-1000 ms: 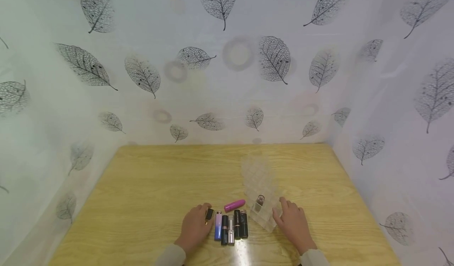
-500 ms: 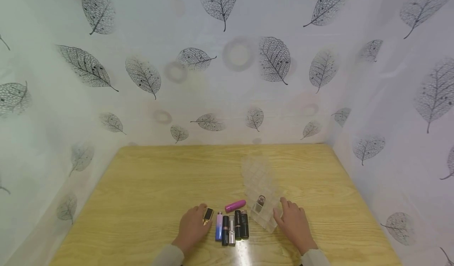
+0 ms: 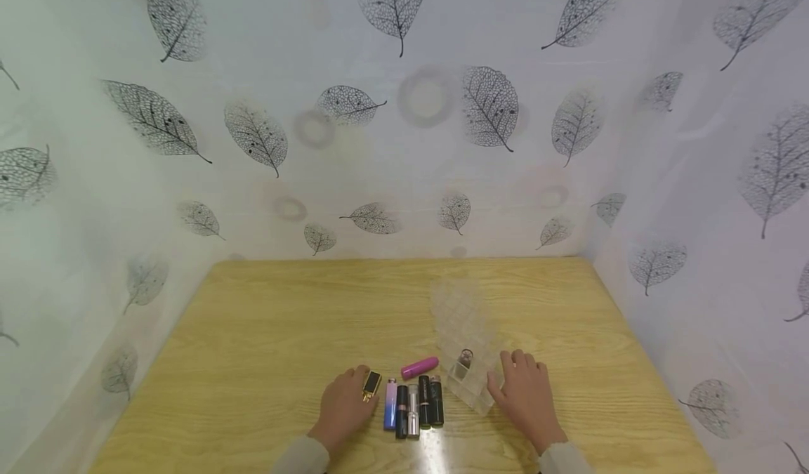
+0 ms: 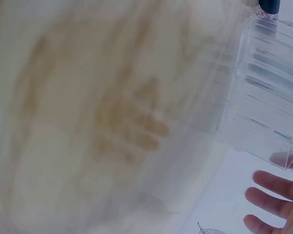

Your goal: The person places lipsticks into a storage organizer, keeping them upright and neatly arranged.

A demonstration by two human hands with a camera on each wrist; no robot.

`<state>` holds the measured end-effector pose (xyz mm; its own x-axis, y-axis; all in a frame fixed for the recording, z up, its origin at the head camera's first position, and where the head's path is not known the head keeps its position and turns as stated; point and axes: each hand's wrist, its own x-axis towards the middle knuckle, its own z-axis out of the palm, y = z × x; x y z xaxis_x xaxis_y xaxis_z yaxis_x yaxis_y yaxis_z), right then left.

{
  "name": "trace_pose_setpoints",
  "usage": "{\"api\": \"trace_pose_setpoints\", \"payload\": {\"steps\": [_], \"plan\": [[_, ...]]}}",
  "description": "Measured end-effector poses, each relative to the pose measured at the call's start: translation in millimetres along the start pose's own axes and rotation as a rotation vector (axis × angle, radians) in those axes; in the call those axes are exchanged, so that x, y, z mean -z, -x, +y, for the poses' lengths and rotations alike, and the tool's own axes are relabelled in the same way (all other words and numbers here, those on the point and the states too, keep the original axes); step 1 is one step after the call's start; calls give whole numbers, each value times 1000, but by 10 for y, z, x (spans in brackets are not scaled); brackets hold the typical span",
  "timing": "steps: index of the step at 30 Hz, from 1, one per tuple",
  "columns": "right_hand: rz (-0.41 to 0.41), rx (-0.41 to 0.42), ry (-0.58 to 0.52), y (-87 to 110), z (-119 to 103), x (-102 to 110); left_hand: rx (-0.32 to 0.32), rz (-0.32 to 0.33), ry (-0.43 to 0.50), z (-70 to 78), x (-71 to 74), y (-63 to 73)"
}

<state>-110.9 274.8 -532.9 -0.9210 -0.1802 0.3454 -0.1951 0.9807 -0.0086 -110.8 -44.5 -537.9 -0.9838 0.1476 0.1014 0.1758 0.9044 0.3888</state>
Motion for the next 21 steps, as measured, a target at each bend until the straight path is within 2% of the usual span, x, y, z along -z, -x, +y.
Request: {"api": "trace_pose_setpoints", "payload": {"steps": [6, 13, 21], "plan": [[62, 45, -8, -35, 23, 0, 13, 7, 14, 9, 4, 8], [53, 50, 10, -6, 46, -32, 19, 30, -4, 12, -21, 18], [40, 64, 20, -32, 42, -38, 31, 11, -23, 13, 1, 12]]}}
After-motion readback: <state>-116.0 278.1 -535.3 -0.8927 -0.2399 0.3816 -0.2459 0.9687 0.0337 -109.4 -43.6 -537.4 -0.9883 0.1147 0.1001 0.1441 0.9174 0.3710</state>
